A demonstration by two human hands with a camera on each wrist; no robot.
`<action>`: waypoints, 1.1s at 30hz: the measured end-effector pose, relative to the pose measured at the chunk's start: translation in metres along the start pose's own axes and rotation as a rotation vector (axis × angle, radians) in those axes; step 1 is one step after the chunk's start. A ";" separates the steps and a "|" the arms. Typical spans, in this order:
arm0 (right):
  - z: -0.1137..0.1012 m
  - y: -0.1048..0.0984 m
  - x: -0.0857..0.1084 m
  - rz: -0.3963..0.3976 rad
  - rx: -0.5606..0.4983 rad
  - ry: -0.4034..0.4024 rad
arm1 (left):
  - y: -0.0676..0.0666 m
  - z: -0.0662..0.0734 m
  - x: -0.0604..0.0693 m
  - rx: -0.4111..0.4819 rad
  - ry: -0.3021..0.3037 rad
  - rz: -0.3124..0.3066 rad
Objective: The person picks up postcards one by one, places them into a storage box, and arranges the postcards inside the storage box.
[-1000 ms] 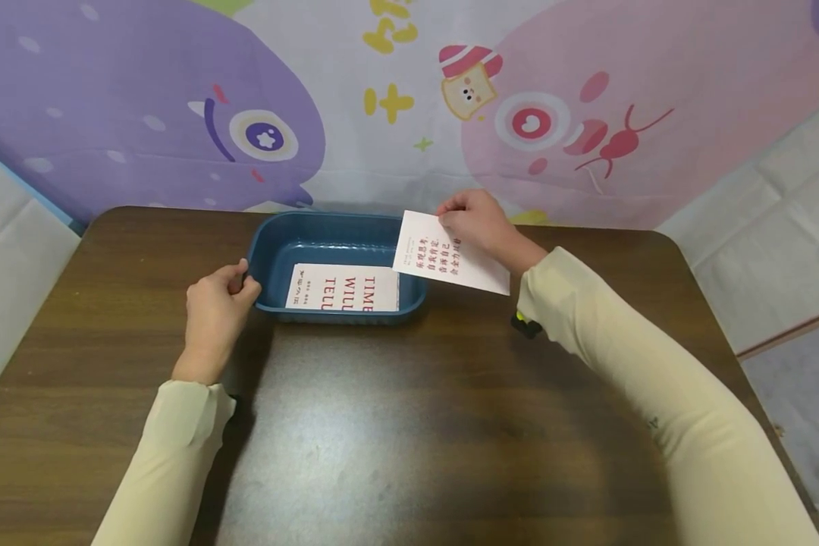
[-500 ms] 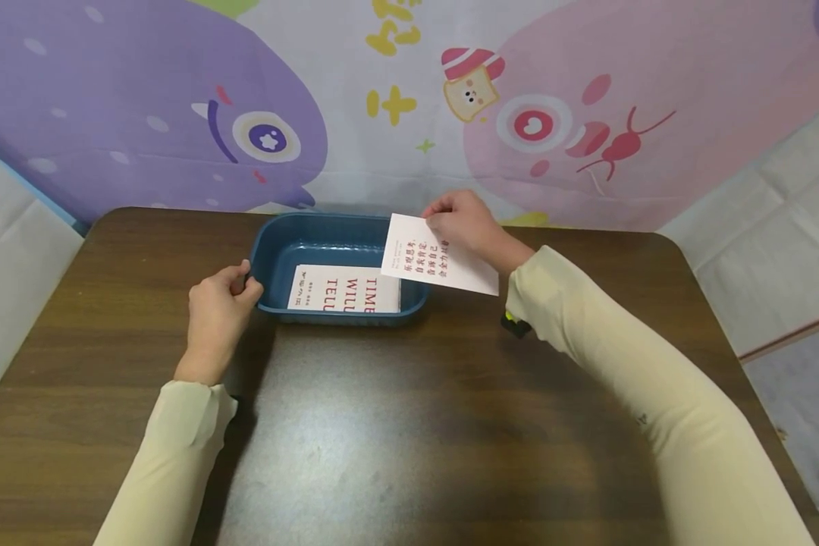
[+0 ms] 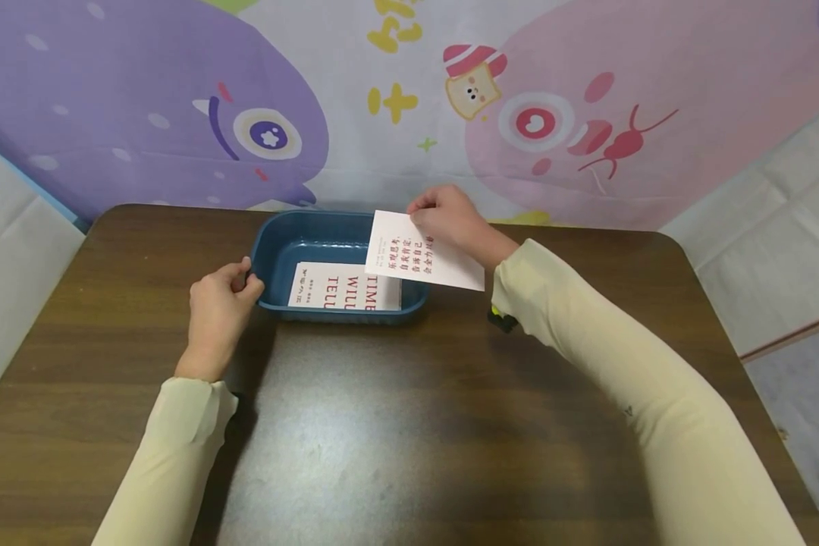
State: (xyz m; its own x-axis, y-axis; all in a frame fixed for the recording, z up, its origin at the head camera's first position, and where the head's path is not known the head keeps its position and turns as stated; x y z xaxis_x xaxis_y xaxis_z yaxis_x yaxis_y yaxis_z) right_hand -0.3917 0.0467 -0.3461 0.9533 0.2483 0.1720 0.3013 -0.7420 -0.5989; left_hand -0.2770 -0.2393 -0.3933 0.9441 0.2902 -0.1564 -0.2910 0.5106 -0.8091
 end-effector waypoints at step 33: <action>-0.035 0.038 -0.009 -0.049 0.033 -0.071 | 0.000 -0.001 0.000 0.022 -0.002 0.016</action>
State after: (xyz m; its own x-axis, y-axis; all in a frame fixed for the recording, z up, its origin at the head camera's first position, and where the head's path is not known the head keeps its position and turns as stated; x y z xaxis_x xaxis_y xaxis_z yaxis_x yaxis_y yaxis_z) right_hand -0.3875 -0.0058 -0.3431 0.9333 0.3277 0.1465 0.3452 -0.7076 -0.6166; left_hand -0.2766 -0.2401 -0.3935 0.9391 0.2999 -0.1680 -0.3092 0.5233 -0.7941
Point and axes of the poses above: each hand's wrist, its own x-axis away from the middle knuckle, its own y-axis out of the palm, z = x × y, the point moved 10 cm from there along -x, towards the middle knuckle, and after that the axes turned 7 degrees about -x, right-handed, at the moved point
